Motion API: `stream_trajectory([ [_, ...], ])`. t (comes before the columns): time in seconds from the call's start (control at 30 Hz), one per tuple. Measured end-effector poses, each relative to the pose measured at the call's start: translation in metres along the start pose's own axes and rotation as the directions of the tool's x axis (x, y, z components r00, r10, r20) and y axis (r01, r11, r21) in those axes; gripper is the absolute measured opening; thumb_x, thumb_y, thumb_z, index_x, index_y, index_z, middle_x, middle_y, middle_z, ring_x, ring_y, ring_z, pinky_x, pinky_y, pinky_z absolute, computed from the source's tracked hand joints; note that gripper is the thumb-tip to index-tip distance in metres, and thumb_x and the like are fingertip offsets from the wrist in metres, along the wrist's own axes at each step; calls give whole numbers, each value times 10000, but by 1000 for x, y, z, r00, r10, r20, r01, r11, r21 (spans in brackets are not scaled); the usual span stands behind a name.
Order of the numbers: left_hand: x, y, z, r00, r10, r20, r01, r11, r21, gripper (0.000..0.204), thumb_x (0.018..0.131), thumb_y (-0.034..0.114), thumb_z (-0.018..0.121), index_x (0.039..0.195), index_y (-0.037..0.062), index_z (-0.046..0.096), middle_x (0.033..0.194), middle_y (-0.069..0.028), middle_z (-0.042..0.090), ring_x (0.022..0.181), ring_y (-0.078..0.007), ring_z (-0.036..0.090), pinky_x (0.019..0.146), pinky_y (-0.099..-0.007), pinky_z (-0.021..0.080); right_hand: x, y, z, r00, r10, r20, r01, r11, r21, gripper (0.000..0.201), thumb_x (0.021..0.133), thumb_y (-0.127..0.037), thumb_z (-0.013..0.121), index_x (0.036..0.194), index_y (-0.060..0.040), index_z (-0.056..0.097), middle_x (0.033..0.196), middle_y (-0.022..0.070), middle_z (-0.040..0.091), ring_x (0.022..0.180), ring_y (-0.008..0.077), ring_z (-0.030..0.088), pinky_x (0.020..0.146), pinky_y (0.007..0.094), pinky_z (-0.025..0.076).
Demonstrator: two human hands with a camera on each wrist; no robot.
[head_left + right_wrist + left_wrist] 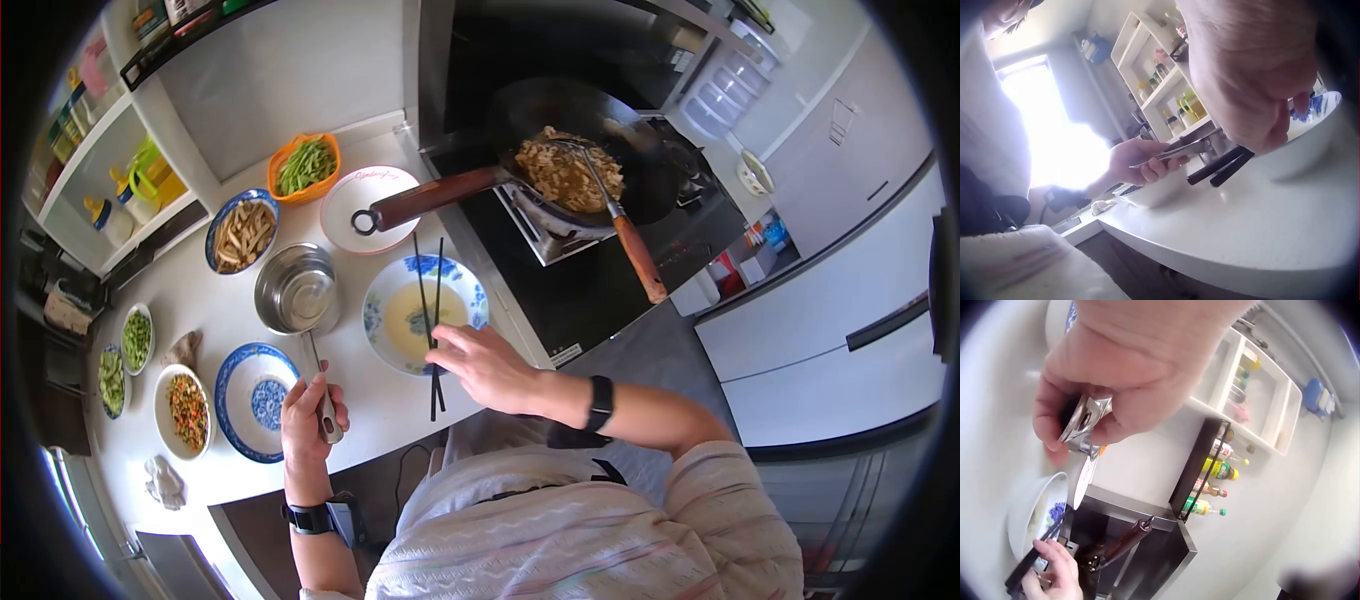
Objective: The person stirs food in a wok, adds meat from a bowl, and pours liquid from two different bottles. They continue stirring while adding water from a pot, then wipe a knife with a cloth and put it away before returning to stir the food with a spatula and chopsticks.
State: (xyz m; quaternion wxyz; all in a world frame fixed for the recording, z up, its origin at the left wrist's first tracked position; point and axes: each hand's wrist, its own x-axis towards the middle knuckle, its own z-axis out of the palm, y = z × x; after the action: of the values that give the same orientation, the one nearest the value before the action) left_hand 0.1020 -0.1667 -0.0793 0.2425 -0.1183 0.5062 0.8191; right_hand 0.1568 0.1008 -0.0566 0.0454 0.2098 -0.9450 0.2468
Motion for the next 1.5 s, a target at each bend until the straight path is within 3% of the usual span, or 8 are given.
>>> stream_trajectory([
  [0.23, 3, -8, -1, 994, 107, -22, -106, 994, 34, 217, 875, 150, 513, 1049, 22, 504, 617, -44, 499, 401, -140, 476, 355, -235, 378, -138, 33, -133, 920, 390, -23, -391, 916, -92, 180, 703, -12, 584, 866, -87, 604, 847, 58, 606, 747, 215, 611, 618, 306, 503],
  [0.37, -1, -12, 6, 988, 152, -33, -150, 987, 57, 214, 877, 150, 517, 1044, 18, 510, 614, -40, 495, 397, -129, 477, 349, -220, 372, -146, 93, -178, 792, 442, -421, -561, 799, -216, 322, 666, -5, 614, 975, -92, 580, 956, 86, 591, 792, 236, 592, 669, 324, 490],
  [0.5, -12, -16, 14, 982, 190, -15, -190, 982, 12, 218, 888, 143, 500, 1061, 10, 517, 613, -42, 495, 392, -131, 480, 345, -224, 386, -92, 109, -186, 955, 136, -265, -243, 869, -431, 440, 626, -65, 665, 1050, -148, 581, 1222, 105, 438, 1118, 294, 419, 867, 404, 356],
  [0.77, -61, -5, 50, 951, 278, -136, -273, 960, 57, 252, 894, 143, 488, 1086, -18, 518, 600, -38, 504, 370, -120, 471, 315, -208, 364, -76, 132, -249, 983, -89, -162, 9, 899, -438, 173, 673, -172, 664, 829, -120, 610, 1037, 103, 545, 940, 284, 535, 837, 392, 363],
  [0.87, -79, 5, 61, 933, 323, -161, -318, 947, 55, 272, 895, 143, 486, 1105, -30, 496, 599, -41, 499, 358, -115, 446, 304, -211, 348, -76, 150, -302, 950, -148, -274, 78, 965, -251, 150, 724, -94, 646, 861, -58, 597, 745, 84, 596, 675, 218, 595, 598, 292, 474],
  [0.93, -90, 14, 67, 920, 348, -182, -341, 938, 67, 286, 896, 144, 486, 1120, -34, 480, 596, -39, 488, 349, -110, 416, 295, -213, 329, -75, 158, -322, 866, 341, -365, -218, 915, 339, 85, 774, -100, 631, 844, -53, 620, 800, 5, 628, 713, 105, 595, 640, 221, 478],
  [1.13, -112, 46, 85, 884, 418, -210, -388, 906, 167, 295, 906, 147, 470, 1138, -36, 465, 599, -33, 464, 353, -95, 407, 291, -207, 322, -43, 213, -323, 721, 552, -419, -47, 643, 765, 313, 833, -259, 592, 1016, -11, 540, 813, 87, 634, 676, 201, 652, 611, 244, 505],
  [1.5, -106, 96, 142, 891, 452, 45, -447, 856, 261, 311, 920, 159, 433, 1144, -55, 440, 603, -41, 469, 326, -78, 418, 282, -190, 339, -84, 244, -328, 584, 746, -319, -245, 537, 807, 351, 787, -310, 628, 980, -28, 547, 776, 106, 636, 618, 165, 633, 529, 233, 484],
])
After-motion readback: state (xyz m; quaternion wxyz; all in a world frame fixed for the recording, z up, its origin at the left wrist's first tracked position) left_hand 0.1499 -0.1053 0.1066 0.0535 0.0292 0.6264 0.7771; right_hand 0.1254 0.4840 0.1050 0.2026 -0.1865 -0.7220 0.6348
